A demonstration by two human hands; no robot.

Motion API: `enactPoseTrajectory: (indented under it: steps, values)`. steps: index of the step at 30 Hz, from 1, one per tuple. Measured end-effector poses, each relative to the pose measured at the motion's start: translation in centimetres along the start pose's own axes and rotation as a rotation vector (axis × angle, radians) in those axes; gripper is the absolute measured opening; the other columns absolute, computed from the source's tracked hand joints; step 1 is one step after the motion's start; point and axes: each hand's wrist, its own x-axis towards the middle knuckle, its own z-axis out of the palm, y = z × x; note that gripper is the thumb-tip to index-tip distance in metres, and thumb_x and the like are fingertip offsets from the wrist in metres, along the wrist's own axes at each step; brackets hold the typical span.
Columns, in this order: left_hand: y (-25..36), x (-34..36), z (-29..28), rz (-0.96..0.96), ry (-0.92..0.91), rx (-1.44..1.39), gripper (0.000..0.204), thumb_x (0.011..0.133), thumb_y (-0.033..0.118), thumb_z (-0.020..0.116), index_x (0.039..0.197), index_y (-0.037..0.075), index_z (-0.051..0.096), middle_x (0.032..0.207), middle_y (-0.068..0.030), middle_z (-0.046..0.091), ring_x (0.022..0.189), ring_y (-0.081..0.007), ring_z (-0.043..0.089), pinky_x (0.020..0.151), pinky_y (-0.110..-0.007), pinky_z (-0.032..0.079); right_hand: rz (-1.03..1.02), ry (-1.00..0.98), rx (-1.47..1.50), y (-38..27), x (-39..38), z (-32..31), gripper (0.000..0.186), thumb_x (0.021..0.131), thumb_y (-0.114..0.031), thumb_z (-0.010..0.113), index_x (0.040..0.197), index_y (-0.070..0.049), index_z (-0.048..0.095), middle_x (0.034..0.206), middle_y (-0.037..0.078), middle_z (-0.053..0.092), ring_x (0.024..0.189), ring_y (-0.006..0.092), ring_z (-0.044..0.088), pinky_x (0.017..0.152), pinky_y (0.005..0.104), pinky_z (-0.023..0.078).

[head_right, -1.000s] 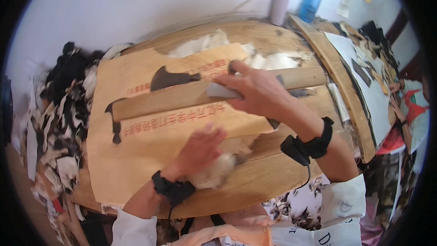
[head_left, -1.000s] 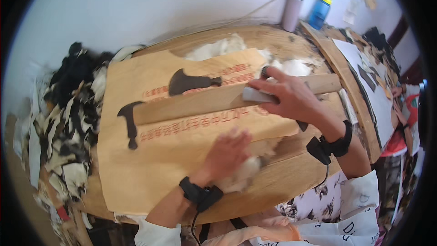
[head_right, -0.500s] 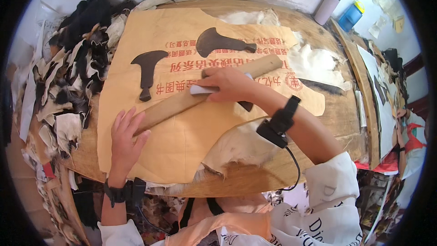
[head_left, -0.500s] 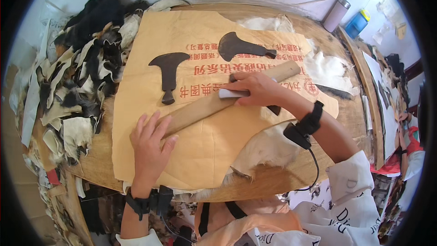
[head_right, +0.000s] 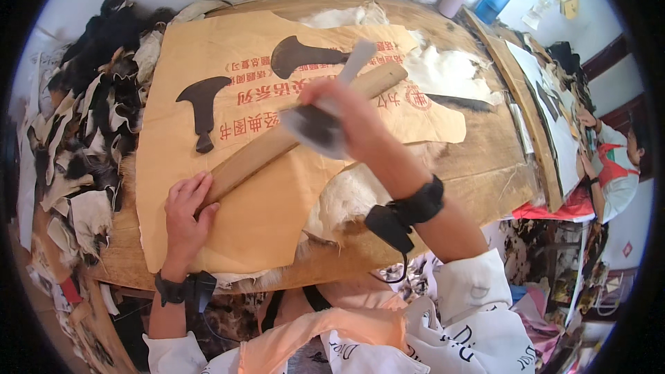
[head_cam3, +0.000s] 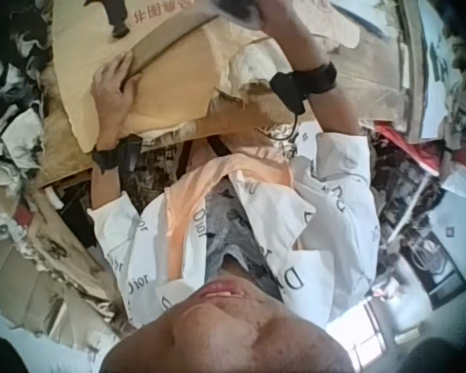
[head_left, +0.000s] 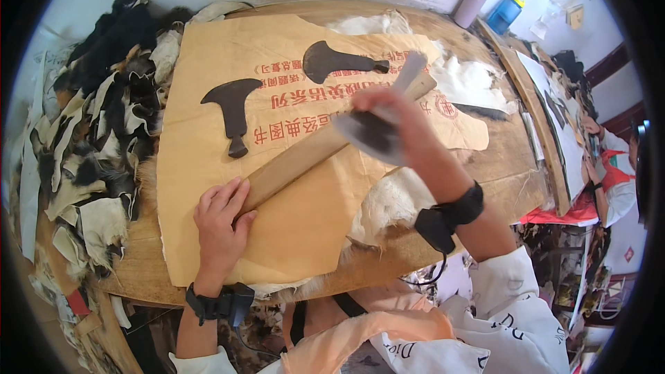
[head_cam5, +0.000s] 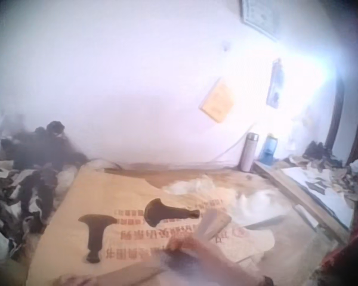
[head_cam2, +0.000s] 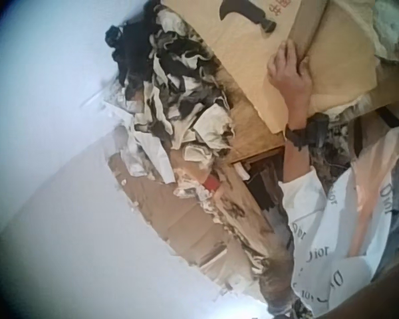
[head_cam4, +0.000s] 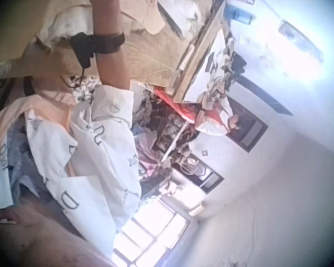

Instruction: Cutting and shaping pieces of fur pelts using a specialty fur knife and paper patterns.

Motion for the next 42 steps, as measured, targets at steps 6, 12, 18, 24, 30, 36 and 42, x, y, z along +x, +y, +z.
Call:
enactPoseTrajectory:
  steps: [6,12,18,24,30,36,42]
  values:
    - [-0.7,-0.2,0.0,0.03,-0.009,-0.071,0.05,0.071,0.012,0.068,0.12,0.012,0.058,0.121,-0.0044,0.056,0.11,-0.027,0.046,0.096,-0.039,0.032,0.288,-0.02,-0.469,4.7,-0.6,4.0,0.014,0.078,-0.012,0.065,0.09,-0.006,0.063,0.08,0.0,0.059,0.069,0.0089,0.054,0.056,0.0222,0.042]
    - [-0.7,-0.1,0.7,0.029,-0.029,-0.065,0.051,0.069,0.011,0.069,0.119,0.012,0.059,0.121,-0.0044,0.056,0.108,-0.0272,0.047,0.095,-0.04,0.034,-0.005,0.293,-0.546,0.4,0.9,-7.9,0.017,0.074,-0.008,0.065,0.089,-0.002,0.064,0.081,0.007,0.065,0.072,0.0163,0.064,0.064,0.0291,0.052]
    - [-1.2,-0.3,-0.5,0.024,-0.042,-0.045,0.051,0.07,0.004,0.067,0.12,0.009,0.058,0.124,-0.0089,0.055,0.11,-0.0308,0.046,0.096,-0.036,0.038,0.138,0.204,-0.558,2.6,0.1,1.1,0.023,0.072,-0.012,0.07,0.092,-0.003,0.063,0.086,0.006,0.062,0.076,0.0147,0.062,0.062,0.0294,0.05]
    - [-1.0,0.0,0.0,0.043,-0.036,-0.065,0.05,0.072,0.011,0.067,0.121,0.013,0.058,0.123,-0.0052,0.056,0.109,-0.0282,0.047,0.096,-0.039,0.035,-0.069,0.455,-0.661,-1.0,-0.3,-7.1,0.024,0.071,-0.013,0.068,0.092,-0.003,0.062,0.083,0.007,0.063,0.072,0.0156,0.063,0.063,0.0293,0.051]
    - [1.9,1.4,-1.9,0.09,0.002,0.047,0.05,0.079,0.01,0.066,0.126,0.005,0.051,0.124,-0.011,0.053,0.113,-0.0236,0.047,0.098,-0.034,0.036,-0.246,0.316,-0.799,-2.0,-3.2,-0.7,0.023,0.077,-0.012,0.066,0.098,-0.004,0.064,0.081,0.002,0.062,0.07,0.0083,0.058,0.058,0.0228,0.047]
    - [10.3,4.8,-1.4,-0.101,-0.227,-1.07,0.065,0.078,0.015,0.073,0.132,0.002,0.039,0.08,0.0033,0.045,0.067,-0.0023,0.041,0.06,-0.014,0.037,-0.441,0.05,-0.98,0.1,-5.2,7.2,0.017,0.079,-0.014,0.065,0.092,-0.004,0.064,0.061,0.001,0.058,0.055,0.0055,0.054,0.05,0.0225,0.044]
    - [11.2,4.8,-0.3,0.144,-0.367,-0.565,0.047,0.073,0.013,0.073,0.113,0.002,0.05,0.075,-0.0013,0.053,0.066,-0.0141,0.052,0.062,-0.025,0.044,-0.596,-0.09,-1.184,-0.5,-8.0,6.1,0.018,0.073,-0.015,0.069,0.083,-0.004,0.059,0.067,0.01,0.06,0.059,0.026,0.061,0.052,0.0317,0.048]
